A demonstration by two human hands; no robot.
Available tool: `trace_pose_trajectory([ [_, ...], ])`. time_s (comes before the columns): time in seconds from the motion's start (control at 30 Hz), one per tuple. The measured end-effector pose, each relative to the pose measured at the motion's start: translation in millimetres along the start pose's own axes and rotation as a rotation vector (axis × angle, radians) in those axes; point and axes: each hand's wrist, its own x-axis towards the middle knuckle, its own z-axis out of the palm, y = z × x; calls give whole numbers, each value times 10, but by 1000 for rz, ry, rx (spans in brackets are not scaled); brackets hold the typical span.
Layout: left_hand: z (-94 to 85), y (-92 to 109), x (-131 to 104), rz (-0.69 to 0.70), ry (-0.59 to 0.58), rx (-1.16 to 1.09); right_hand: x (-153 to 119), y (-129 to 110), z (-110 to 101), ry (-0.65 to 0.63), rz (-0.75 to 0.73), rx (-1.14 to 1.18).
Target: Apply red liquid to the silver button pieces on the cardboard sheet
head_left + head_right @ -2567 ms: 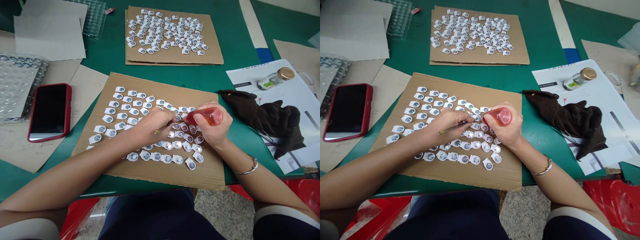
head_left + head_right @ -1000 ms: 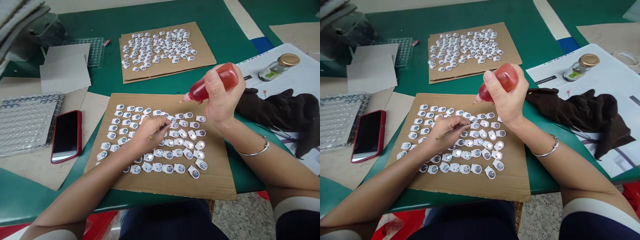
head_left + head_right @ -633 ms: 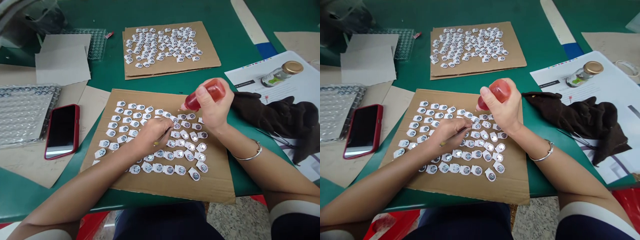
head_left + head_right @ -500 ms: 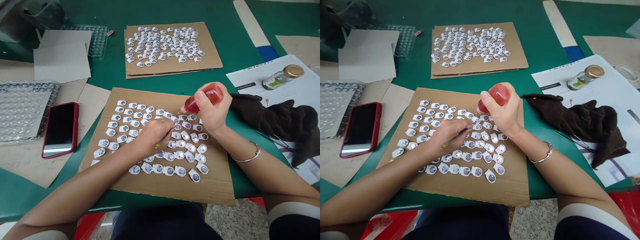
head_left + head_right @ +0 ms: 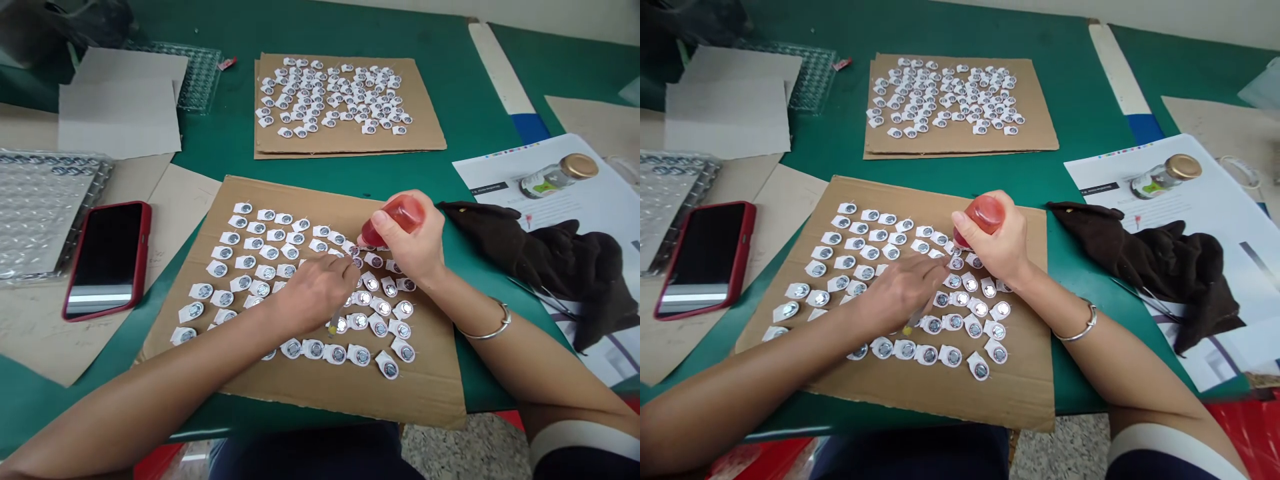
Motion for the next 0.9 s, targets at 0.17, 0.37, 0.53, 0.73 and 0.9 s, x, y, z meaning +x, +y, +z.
trace_pose_trajectory([
  [0.17, 2, 49, 1, 22, 2, 60, 0, -33, -6, -9, 46, -30],
  [0.37, -4, 60, 4, 19, 9, 73, -8, -79, -8, -24, 102, -38],
  [0.53, -5, 56, 4, 15, 1, 57, -10, -54, 6, -10, 83, -15],
  [0.73, -14, 50, 5, 20, 6, 74, -2, -53, 5, 19, 60, -17],
  [0.9, -4, 53, -2, 20, 9, 82, -5, -76, -3, 1, 95, -4],
])
